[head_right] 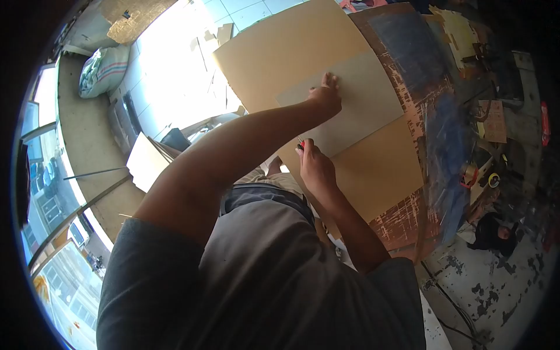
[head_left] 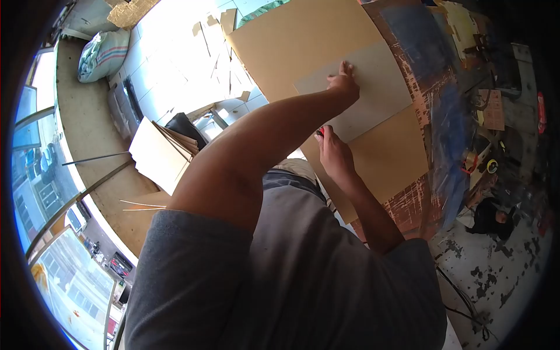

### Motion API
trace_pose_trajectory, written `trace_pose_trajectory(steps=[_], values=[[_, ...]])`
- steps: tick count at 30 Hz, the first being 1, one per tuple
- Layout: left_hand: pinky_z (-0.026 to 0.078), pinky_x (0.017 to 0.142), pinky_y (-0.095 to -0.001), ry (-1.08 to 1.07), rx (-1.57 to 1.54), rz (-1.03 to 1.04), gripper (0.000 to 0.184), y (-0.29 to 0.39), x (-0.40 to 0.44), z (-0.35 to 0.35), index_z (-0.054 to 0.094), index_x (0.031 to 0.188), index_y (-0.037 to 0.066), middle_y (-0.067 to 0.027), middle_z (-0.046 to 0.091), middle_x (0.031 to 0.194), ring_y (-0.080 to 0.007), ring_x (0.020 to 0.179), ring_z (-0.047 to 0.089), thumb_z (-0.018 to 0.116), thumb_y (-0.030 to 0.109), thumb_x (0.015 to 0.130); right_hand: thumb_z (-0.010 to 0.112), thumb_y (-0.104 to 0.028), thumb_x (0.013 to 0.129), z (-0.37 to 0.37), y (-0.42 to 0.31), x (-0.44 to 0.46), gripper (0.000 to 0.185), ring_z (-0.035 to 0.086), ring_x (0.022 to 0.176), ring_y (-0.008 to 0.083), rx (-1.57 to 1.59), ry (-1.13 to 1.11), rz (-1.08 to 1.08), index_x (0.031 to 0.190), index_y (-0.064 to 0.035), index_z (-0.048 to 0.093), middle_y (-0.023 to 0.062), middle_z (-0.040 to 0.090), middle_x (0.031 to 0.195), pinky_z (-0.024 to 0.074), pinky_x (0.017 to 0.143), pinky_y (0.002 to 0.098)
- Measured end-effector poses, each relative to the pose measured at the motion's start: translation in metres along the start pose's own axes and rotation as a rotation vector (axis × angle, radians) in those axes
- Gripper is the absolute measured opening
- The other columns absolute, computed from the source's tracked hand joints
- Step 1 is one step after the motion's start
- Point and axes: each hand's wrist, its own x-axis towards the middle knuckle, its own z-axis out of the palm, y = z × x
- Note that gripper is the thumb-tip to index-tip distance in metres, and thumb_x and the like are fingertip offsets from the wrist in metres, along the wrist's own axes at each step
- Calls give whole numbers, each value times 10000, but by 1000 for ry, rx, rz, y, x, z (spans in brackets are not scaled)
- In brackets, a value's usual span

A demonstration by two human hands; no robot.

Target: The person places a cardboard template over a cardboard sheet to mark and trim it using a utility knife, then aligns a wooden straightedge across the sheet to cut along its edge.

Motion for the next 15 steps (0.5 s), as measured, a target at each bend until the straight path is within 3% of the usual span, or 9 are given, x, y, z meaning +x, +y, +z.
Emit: trace_pose_trajectory(steps=[2,3,4,5,7,8,10,12,15], values=[[399,1089,-651,22,-157,-89,602,8,10,4,549,1408,36,-232,227,1623,-557,1462,154,740,83,839,511,-242,1016,11,-1,25,260,674,850,410,-109,-54,-34,1134,-15,554,206,679,977,530,738,523],[426,1074,-637,11,-149,-96,611,7,2,1,539,1417,38,-235,220,1625,-562,1460,152,740,88,842,525,-231,1002,17,-4,42,270,676,860,412,-215,-102,-61,1159,-15,565,209,681,987,535,754,524],[453,1059,-623,-1,-140,-104,620,6,-4,-2,530,1427,40,-239,212,1626,-567,1458,150,740,93,845,581,-215,963,8,-18,46,313,657,1013,398,-146,-88,-111,1210,-22,577,226,657,1128,525,855,501],[470,1050,-604,32,-171,-123,643,6,-10,-5,517,1437,42,-248,203,1625,-571,1458,137,748,96,839,581,-215,963,15,-13,51,313,657,1013,398,-155,-95,-118,1210,-22,577,226,657,1128,525,855,501],[486,1041,-584,66,-204,-147,666,8,-11,-1,505,1448,45,-258,194,1625,-574,1459,124,757,99,833,627,-214,944,33,1,60,347,592,1178,370,-129,209,-436,1228,-20,578,234,603,1274,483,960,461],[488,1046,-561,44,-137,-163,699,11,-8,2,493,1457,48,-261,166,1631,-566,1467,104,772,110,820,627,-214,944,36,5,62,347,592,1178,370,-131,206,-441,1228,-20,578,234,603,1274,483,960,461],[491,1051,-538,22,-73,-179,732,12,0,4,481,1467,50,-264,137,1637,-557,1474,84,788,121,806,668,-333,922,35,2,64,566,537,1224,341,-210,199,-431,1345,-4,483,205,554,1304,411,1023,450],[522,1019,-493,-19,-105,-244,1101,16,3,2,283,1569,66,-201,69,1666,-485,1507,44,894,182,661,669,-332,925,26,-7,66,568,558,1169,340,-166,96,-328,1337,5,470,201,567,1237,426,990,453],[521,1019,-494,-79,-9,-209,1067,19,-1,0,301,1568,87,-187,75,1669,-488,1506,29,882,176,678,673,-297,929,26,-9,66,520,595,1089,333,-152,16,-235,1296,11,473,183,588,1133,453,940,436]])
